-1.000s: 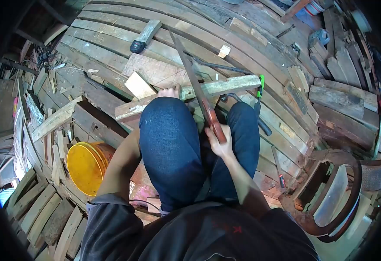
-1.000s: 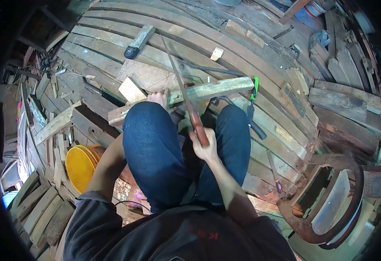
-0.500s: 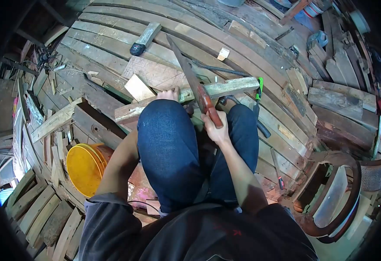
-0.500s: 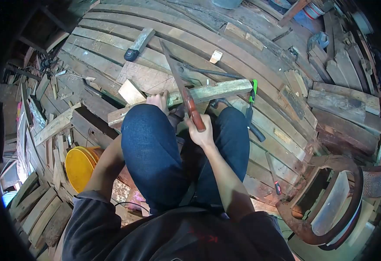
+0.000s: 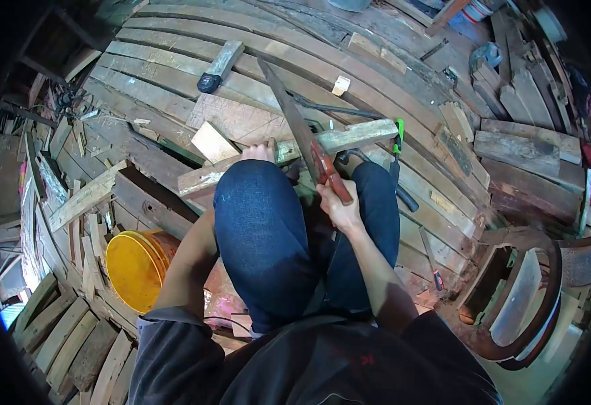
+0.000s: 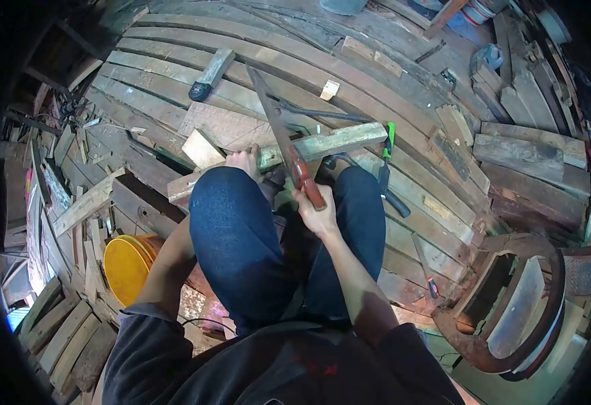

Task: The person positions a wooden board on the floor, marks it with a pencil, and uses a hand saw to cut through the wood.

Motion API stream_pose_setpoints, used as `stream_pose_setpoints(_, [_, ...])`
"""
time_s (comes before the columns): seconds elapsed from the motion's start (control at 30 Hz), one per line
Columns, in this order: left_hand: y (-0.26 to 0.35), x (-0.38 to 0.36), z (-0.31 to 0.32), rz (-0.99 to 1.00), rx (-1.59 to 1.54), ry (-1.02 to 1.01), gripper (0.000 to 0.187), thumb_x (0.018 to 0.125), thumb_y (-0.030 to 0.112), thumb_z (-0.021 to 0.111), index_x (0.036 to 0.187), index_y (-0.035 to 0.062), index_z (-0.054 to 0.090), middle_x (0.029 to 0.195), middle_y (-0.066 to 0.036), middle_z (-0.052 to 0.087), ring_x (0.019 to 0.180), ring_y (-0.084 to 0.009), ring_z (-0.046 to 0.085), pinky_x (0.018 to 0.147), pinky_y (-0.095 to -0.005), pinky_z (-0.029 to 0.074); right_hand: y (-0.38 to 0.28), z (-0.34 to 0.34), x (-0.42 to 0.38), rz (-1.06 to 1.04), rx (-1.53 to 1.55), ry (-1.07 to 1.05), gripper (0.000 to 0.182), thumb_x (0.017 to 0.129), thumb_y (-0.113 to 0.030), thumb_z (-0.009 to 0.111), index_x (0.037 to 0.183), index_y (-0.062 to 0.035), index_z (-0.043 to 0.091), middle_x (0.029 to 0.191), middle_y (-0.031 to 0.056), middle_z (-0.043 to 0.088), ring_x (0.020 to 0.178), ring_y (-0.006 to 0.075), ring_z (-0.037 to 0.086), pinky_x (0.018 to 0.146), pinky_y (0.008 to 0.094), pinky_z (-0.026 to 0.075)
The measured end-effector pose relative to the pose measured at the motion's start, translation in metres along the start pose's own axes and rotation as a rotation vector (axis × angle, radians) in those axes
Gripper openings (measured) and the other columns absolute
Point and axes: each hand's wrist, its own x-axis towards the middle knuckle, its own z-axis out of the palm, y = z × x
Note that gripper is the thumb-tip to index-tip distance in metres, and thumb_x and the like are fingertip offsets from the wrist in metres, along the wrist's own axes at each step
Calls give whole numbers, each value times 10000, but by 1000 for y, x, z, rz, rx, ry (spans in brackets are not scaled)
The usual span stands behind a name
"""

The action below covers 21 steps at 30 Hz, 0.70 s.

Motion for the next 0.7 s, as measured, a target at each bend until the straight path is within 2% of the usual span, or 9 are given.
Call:
stream_pose_setpoints(0.03, [-2,1,4,-1,7,-25,944,677,615,753,1303,-62,545,1013,-187,707,975,-311,700,824,-402,579,1,0,-7,-44,-18,-3,240,889,-91,655,694,-42,525,548,4,511,460,87,500,450,283,383])
stream_pose_setpoints(0.13, [-3,-4,11,47,-4,173,932,714,692,702,1247,-64,586,873,-205,714,858,-333,718,761,-410,581,6,1,-32,19,116,17,240,872,-68,666,679,-38,527,546,9,529,456,90,507,448,280,388])
stream_pose_setpoints(0.23, [-4,-7,10,66,31,169,912,707,667,738,1259,-42,579,876,-195,717,857,-326,721,760,-411,583,13,3,-39,-68,44,4,281,923,3,621,708,-75,458,560,-38,407,425,43,381,395,235,293])
stream_pose_setpoints(0.27, [-6,-4,14,68,30,167,899,708,646,753,1262,-39,574,878,-195,716,857,-328,721,759,-414,584,15,3,-37,-109,-25,7,277,922,-7,632,706,-69,469,562,-34,422,430,44,394,399,233,298])
stream_pose_setpoints(0.37, [-12,3,27,84,49,167,861,709,581,794,1267,-31,561,882,-192,716,856,-329,720,761,-418,584,19,-4,-39,-173,-153,5,236,878,-79,680,697,-16,543,544,34,517,489,122,504,494,319,390])
stream_pose_setpoints(0.4, [-11,2,26,93,64,177,849,708,558,807,1266,-30,558,881,-190,716,855,-329,719,763,-418,584,16,-5,-42,-98,-81,-6,238,879,-84,683,699,-17,543,555,37,519,499,125,489,502,320,385])
stream_pose_setpoints(0.5, [-13,-1,21,107,58,169,835,707,533,818,1267,-27,556,893,-186,717,854,-327,719,772,-415,582,13,-9,-50,-64,-120,-22,239,878,-86,685,699,-19,541,556,48,510,505,133,485,510,325,388])
stream_pose_setpoints(0.53, [-12,0,21,115,48,158,833,707,532,817,1268,-26,557,899,-184,718,854,-326,720,775,-415,581,15,-10,-50,-153,-212,-14,239,872,-81,687,696,-19,537,551,58,498,497,143,481,509,328,388])
stream_pose_setpoints(0.7, [-14,7,25,116,51,80,845,745,491,774,1335,-54,510,951,-185,698,913,-333,689,812,-414,552,17,-7,-53,-162,-196,4,245,854,-65,695,682,-20,526,546,65,493,483,161,477,504,334,384])
